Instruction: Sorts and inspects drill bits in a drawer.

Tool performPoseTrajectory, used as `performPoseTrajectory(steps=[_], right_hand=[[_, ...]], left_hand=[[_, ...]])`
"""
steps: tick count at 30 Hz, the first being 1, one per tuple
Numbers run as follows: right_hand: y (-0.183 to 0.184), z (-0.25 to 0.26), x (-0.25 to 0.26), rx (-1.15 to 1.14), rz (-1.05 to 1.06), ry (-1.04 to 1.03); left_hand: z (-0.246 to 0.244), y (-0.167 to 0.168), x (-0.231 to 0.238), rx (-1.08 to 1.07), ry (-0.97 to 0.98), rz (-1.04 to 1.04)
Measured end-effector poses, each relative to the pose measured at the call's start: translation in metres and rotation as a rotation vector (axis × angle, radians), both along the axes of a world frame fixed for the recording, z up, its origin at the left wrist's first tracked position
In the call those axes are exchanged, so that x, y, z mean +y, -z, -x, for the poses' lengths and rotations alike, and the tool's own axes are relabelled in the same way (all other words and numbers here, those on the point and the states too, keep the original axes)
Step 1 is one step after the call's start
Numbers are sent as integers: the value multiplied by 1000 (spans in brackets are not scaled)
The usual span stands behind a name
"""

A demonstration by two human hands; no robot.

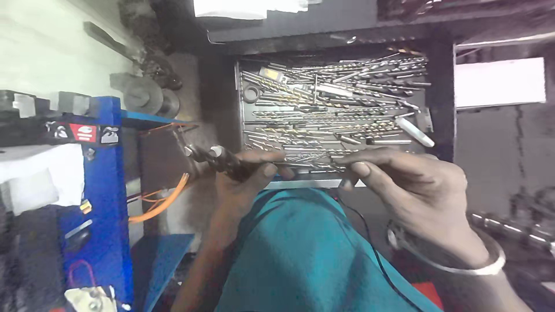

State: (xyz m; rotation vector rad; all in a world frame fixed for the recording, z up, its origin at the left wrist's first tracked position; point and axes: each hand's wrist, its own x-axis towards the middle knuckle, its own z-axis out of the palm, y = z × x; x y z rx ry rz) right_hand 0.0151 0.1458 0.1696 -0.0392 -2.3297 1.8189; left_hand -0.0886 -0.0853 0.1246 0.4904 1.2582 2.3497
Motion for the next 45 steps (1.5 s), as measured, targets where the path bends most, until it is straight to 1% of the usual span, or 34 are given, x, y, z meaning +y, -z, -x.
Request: performPoseTrajectory(steps=[10, 12, 14, 17, 19, 22, 23, 24, 27, 28, 30, 33, 36, 38, 41, 43, 45], right_hand=[[-7, 0, -3, 6, 38, 2], [-8, 0, -3, -1, 22, 11], [-5, 0, -2, -18, -15, 20], [9, -1, 0, -75, -63, 26], [23, -1, -1, -112, -35, 17], [56, -4, 1, -178, 90, 13], [72, -8, 5, -224, 91, 21], [90, -14, 11, -289, 42, 26], [132, -46, 27, -554, -276, -58], [139, -57, 28, -623, -352, -94], [148, -77, 26, -670, -451, -113], [148, -83, 23, -696, -490, -106], [146, -63, 30, -693, -463, -139], [143, -37, 39, -626, -477, -95], [145, 24, 57, -462, -574, 22], [149, 73, 68, -350, -674, 43], [166, 118, 80, -278, -771, 43]], left_hand=[[2, 1, -1, 11, 26, -77], [1, 2, -1, 7, 2, -49], [1, 6, -4, 37, -19, 51], [-1, 19, -10, 78, -6, 277], [-7, 28, -12, 32, 24, 389], [-19, 44, -14, -92, 62, 428], [-23, 51, -16, -126, 60, 426], [-25, 56, -16, -150, 52, 433], [-29, 69, -16, -199, -10, 498], [-30, 72, -17, -212, -32, 528], [-31, 79, -19, -222, -50, 552], [-32, 85, -19, -240, -44, 576], [-32, 92, -14, -274, -37, 571], [-35, 95, -9, -306, -49, 563], [-39, 98, -3, -331, -60, 573], [-38, 98, 0, -316, -56, 604], [-39, 98, 0, -276, -63, 624]])
